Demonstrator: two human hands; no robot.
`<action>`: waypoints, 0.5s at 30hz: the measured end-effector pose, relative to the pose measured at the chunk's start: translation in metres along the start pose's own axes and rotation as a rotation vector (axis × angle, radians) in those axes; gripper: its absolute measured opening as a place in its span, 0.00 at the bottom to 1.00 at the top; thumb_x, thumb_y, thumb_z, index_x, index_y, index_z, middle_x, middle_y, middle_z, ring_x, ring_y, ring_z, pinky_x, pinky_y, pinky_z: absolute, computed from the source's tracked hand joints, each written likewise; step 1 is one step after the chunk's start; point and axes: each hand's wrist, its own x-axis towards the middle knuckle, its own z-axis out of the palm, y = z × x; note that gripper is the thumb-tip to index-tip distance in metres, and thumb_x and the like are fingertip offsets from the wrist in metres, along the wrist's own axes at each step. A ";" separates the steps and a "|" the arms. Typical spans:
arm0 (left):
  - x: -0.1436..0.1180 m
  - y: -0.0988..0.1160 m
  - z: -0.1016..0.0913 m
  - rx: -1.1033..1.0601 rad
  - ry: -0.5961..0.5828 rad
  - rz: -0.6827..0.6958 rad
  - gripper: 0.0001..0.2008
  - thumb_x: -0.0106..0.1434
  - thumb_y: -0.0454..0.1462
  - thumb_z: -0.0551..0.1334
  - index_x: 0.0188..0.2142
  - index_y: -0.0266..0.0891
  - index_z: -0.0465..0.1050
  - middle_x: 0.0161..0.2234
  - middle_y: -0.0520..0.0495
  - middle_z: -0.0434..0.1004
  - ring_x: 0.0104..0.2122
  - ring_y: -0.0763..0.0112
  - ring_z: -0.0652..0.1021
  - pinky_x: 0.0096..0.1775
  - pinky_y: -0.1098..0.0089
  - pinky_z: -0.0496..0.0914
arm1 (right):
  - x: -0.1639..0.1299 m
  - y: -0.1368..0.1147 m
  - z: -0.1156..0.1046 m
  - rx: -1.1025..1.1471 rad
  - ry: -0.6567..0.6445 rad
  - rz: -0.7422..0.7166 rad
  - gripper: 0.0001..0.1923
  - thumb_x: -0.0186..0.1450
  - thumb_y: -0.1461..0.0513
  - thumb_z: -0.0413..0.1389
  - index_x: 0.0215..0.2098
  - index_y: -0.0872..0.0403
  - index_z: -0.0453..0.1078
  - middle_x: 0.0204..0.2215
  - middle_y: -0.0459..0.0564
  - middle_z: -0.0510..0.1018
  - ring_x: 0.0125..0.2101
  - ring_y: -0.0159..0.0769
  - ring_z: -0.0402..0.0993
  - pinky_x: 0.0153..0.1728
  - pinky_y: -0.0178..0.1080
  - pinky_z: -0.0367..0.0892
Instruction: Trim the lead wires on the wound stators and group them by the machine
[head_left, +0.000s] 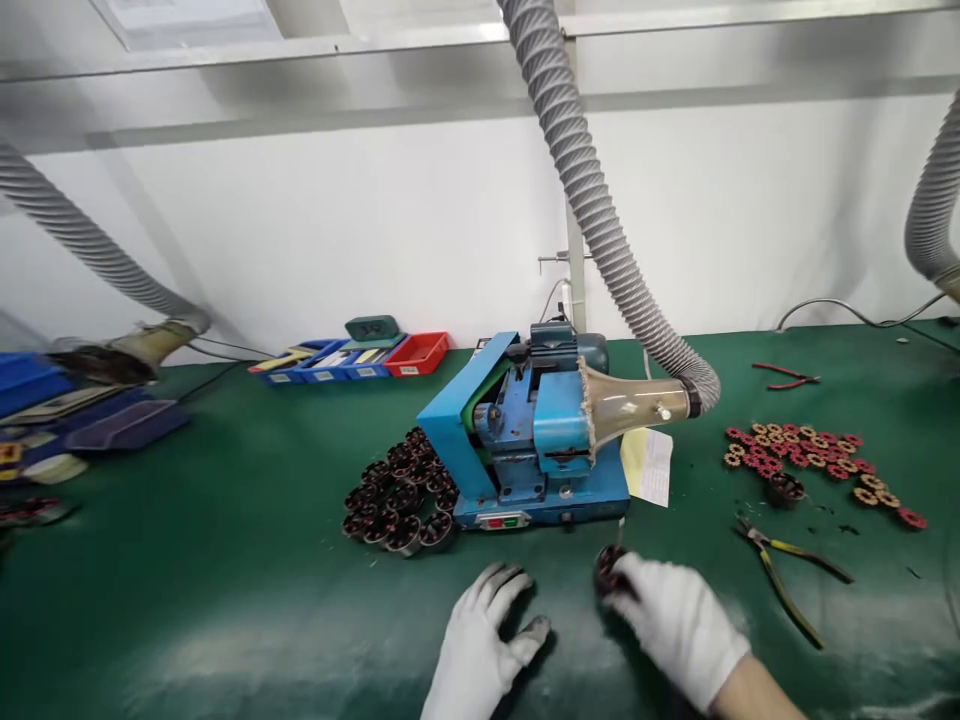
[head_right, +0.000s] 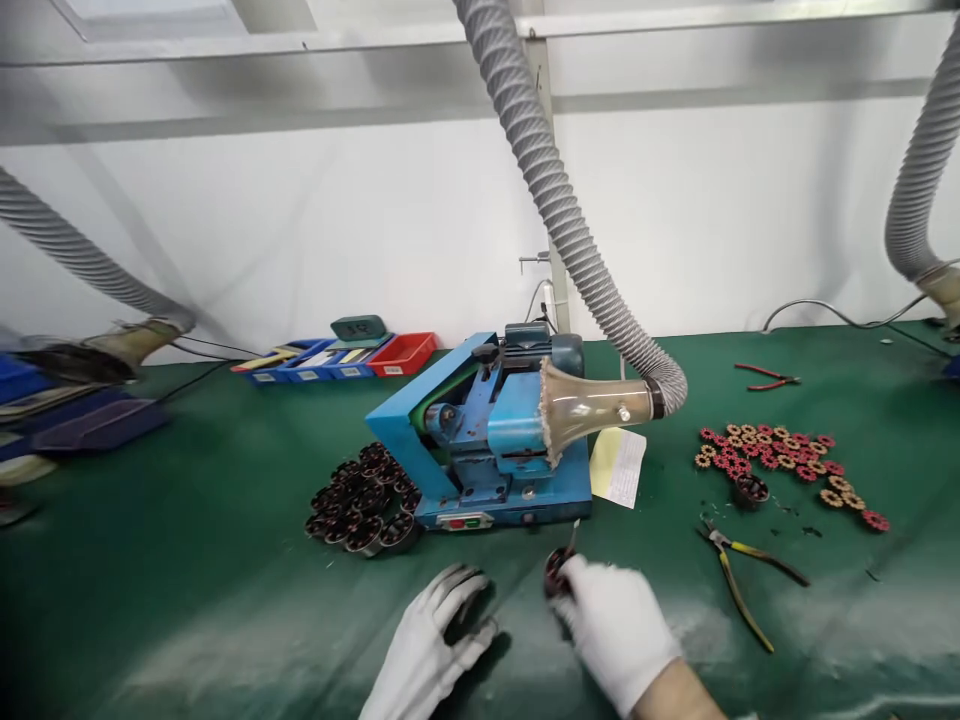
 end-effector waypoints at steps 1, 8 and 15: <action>-0.002 -0.001 -0.003 -0.071 -0.017 -0.006 0.19 0.58 0.50 0.58 0.43 0.43 0.74 0.45 0.43 0.78 0.46 0.56 0.76 0.45 0.59 0.74 | -0.002 -0.017 0.014 0.018 -0.068 -0.030 0.11 0.59 0.61 0.55 0.39 0.51 0.73 0.31 0.56 0.81 0.32 0.50 0.77 0.34 0.43 0.66; -0.023 -0.011 -0.005 -0.269 -0.069 -0.001 0.35 0.56 0.62 0.50 0.54 0.42 0.67 0.50 0.40 0.74 0.50 0.51 0.73 0.49 0.55 0.71 | -0.018 -0.038 0.077 0.630 -0.343 -0.054 0.29 0.58 0.61 0.55 0.58 0.53 0.61 0.47 0.56 0.77 0.44 0.43 0.75 0.44 0.40 0.69; -0.027 -0.007 -0.003 -0.310 -0.089 -0.179 0.30 0.59 0.56 0.52 0.52 0.41 0.68 0.50 0.41 0.74 0.49 0.52 0.75 0.49 0.55 0.72 | -0.018 0.076 0.011 1.204 0.148 0.337 0.25 0.56 0.50 0.61 0.48 0.53 0.71 0.50 0.57 0.74 0.53 0.47 0.67 0.54 0.47 0.61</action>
